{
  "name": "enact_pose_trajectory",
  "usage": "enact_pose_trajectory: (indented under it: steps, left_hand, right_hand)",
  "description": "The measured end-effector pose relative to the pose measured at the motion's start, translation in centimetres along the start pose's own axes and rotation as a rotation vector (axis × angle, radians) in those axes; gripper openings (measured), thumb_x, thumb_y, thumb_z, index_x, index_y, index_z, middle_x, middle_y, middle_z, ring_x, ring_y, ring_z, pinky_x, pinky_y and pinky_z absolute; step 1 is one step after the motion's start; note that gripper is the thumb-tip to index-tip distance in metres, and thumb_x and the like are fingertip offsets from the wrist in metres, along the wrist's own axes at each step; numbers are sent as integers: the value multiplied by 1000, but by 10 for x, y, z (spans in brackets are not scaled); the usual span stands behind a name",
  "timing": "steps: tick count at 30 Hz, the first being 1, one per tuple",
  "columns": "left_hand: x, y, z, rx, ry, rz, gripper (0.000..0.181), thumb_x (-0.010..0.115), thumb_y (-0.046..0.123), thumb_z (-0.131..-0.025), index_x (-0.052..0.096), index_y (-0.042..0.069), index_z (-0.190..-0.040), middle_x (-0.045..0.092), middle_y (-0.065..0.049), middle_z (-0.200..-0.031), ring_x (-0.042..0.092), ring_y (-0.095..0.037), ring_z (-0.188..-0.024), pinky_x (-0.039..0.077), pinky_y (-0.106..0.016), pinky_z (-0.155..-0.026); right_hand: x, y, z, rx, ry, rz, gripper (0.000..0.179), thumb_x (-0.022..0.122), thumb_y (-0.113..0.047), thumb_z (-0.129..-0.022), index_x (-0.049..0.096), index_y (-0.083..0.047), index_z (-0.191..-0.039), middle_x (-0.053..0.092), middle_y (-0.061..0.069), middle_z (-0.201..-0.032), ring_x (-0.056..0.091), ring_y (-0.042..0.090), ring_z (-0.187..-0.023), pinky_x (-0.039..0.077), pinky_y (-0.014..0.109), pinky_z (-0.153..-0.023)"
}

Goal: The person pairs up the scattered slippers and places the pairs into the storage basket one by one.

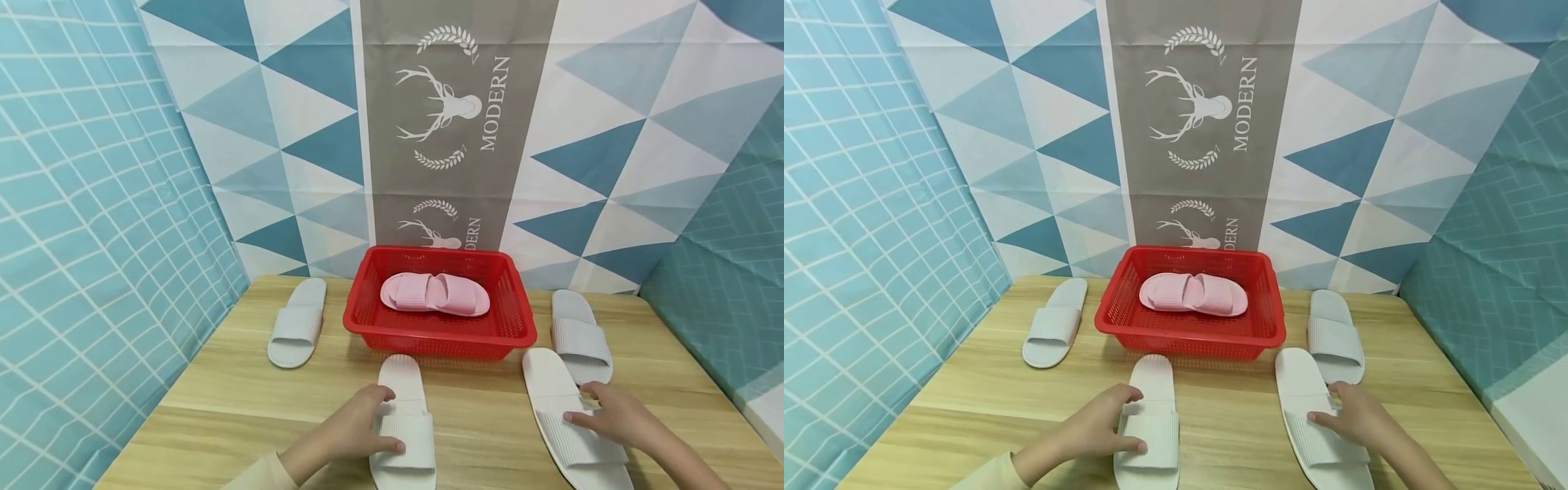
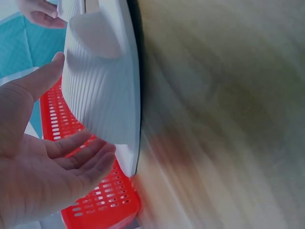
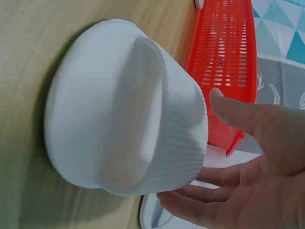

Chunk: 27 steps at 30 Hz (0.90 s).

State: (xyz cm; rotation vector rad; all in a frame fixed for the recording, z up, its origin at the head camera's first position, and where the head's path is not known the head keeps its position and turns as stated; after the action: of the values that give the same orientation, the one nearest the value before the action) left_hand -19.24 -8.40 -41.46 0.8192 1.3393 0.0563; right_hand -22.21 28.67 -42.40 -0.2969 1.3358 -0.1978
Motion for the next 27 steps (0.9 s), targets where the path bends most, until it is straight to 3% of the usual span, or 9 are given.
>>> enact_pose_trajectory:
  steps: [7, 14, 20, 27]
  left_hand:
    - [7, -1, 5, 10, -31, -49, 82, 90, 41, -60, 53, 4, -124, 58, -8, -121, 55, -21, -113, 49, -38, -100]
    - [10, 4, 11, 137, -37, -190, 73, 88, 32, -63, 54, 7, -123, 59, 0, -117, 55, -11, -108, 51, -28, -96]
    - [7, -6, 18, 113, -59, -205, 67, 84, 25, -70, 53, 9, -126, 57, -3, -125, 55, -14, -113, 52, -31, -97]
    - [-7, -20, 25, 131, -24, -263, 66, 83, 15, -68, 54, 7, -128, 55, -10, -131, 54, -24, -119, 52, -38, -99]
  right_hand:
    - [10, 9, 3, 78, -11, -6, 87, 75, -56, -73, 55, 17, -115, 63, 32, -105, 63, 34, -91, 55, 49, -76]
    - [13, 15, 2, 106, -1, -19, 89, 77, -58, -70, 56, 17, -114, 63, 31, -103, 62, 28, -86, 55, 48, -74]
    - [13, 9, 5, 83, 20, -28, 85, 80, -53, -68, 58, 16, -112, 65, 29, -102, 61, 27, -85, 55, 47, -74]
    - [16, 2, 10, 52, -3, -22, 84, 82, -50, -67, 58, 15, -115, 63, 30, -109, 63, 34, -95, 53, 54, -82]
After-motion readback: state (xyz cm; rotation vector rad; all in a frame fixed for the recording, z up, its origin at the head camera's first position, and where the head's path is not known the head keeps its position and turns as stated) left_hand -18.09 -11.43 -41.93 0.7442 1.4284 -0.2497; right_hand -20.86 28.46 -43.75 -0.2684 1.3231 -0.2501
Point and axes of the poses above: each hand's wrist, its own z-axis away from the middle knuckle, its own x-axis out of the palm, y = z × x, the point moved 8 cm from there along -z, towards the middle knuckle
